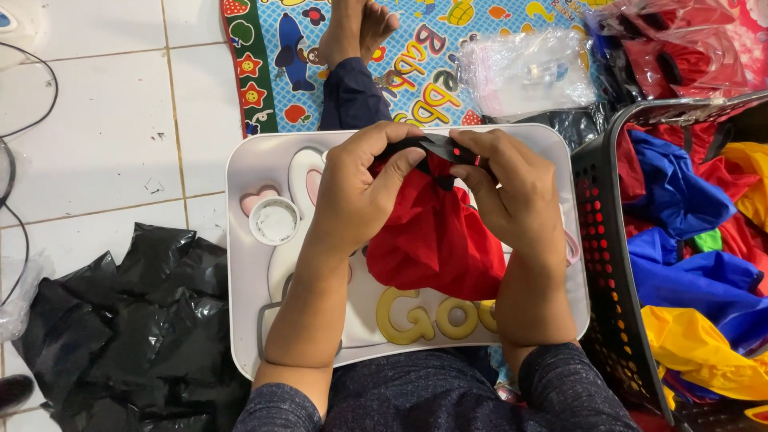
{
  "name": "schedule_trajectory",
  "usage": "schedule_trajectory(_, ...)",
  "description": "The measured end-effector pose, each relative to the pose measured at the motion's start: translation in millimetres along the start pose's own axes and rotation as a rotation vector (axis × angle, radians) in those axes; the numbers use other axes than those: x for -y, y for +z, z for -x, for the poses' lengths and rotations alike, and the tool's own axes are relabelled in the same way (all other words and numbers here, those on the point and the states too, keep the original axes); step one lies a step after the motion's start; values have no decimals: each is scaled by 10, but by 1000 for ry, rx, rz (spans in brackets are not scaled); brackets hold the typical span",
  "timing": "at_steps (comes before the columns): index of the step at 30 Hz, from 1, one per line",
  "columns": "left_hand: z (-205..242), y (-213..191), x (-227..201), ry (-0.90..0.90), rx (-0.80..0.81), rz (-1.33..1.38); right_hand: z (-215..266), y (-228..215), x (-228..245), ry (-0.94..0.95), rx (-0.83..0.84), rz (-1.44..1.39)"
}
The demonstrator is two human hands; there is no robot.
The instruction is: Trimming excess fabric or threads from the edge of a red fabric item using scissors on a small tray.
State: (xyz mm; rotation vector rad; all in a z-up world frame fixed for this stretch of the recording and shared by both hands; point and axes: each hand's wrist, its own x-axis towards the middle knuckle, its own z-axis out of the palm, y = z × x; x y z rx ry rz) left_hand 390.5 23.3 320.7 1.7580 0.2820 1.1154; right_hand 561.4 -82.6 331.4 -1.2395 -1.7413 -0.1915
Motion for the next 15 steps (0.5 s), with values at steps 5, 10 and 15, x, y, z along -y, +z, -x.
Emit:
schedule_trajectory(5, 2, 5, -30, 43, -22, -54, 7, 13, 6, -5, 2, 18)
schedule_trajectory(10, -2, -4, -42, 52, -21, -87, 72, 20, -44, 12, 18, 79)
schedule_trajectory(15, -25, -20, -72, 93, -32, -35, 142, 22, -181, 77, -101, -96)
